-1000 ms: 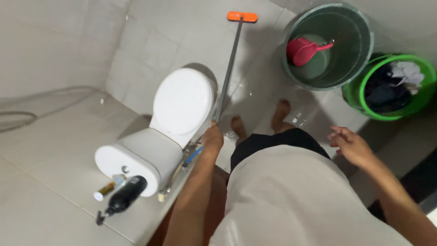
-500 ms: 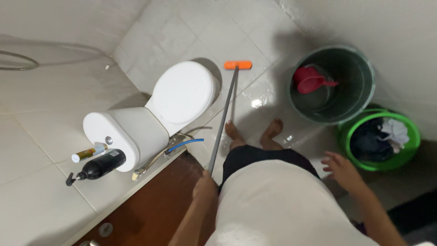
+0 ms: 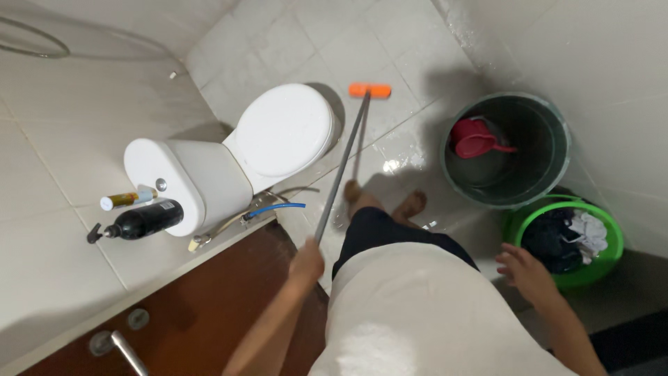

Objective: The person pushes water across a tiled bathroom floor using a squeegee by hand, directing it toward a drain while moving around a toilet and buckets.

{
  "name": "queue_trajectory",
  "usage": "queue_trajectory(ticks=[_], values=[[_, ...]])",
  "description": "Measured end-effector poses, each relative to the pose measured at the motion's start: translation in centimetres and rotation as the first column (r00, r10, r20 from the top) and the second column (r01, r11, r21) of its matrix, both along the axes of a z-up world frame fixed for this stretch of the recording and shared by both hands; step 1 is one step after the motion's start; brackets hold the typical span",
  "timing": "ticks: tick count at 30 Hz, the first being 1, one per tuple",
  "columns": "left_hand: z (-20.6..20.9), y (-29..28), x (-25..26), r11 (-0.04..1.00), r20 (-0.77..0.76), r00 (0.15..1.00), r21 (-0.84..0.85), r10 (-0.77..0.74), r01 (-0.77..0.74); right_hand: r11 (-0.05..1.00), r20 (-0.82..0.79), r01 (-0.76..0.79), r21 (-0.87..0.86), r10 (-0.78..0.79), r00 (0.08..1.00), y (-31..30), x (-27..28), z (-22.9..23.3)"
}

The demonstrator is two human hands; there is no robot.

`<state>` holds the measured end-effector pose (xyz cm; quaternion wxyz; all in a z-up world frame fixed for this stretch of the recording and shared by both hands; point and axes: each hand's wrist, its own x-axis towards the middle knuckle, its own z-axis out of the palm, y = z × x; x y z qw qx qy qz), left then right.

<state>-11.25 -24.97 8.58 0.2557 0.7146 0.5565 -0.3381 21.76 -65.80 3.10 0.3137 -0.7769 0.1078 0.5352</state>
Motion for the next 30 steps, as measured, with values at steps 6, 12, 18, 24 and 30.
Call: queue_trajectory(ticks=[6,12,18,24,30], values=[[5.3,-3.6,-1.1,0.982,-0.314,0.944,-0.120,0.104,-0.149,0.986,-0.021,-0.133,-0.101,0.131,0.991,1.3,-0.4,1.1],[-12.4,0.0,4.0,0.972,0.117,0.972,-0.092,-0.205,0.216,0.931,0.098,-0.339,-0.133,0.353,0.931,8.9,1.7,1.7],[-20.0,4.0,23.8,0.640,0.541,0.491,0.119,-0.683,0.759,0.956,-0.154,-0.099,0.274,0.145,0.977,24.2,2.5,5.7],[-15.7,5.3,27.4,0.670,0.657,0.516,-0.022,-0.549,0.742,0.976,-0.183,-0.026,0.217,0.067,0.981,35.6,7.1,3.2],[-11.2,11.2,18.6,0.882,0.420,0.876,-0.471,0.235,-0.011,0.882,0.220,-0.468,0.062,0.445,0.868,39.8,13.5,-8.2]])
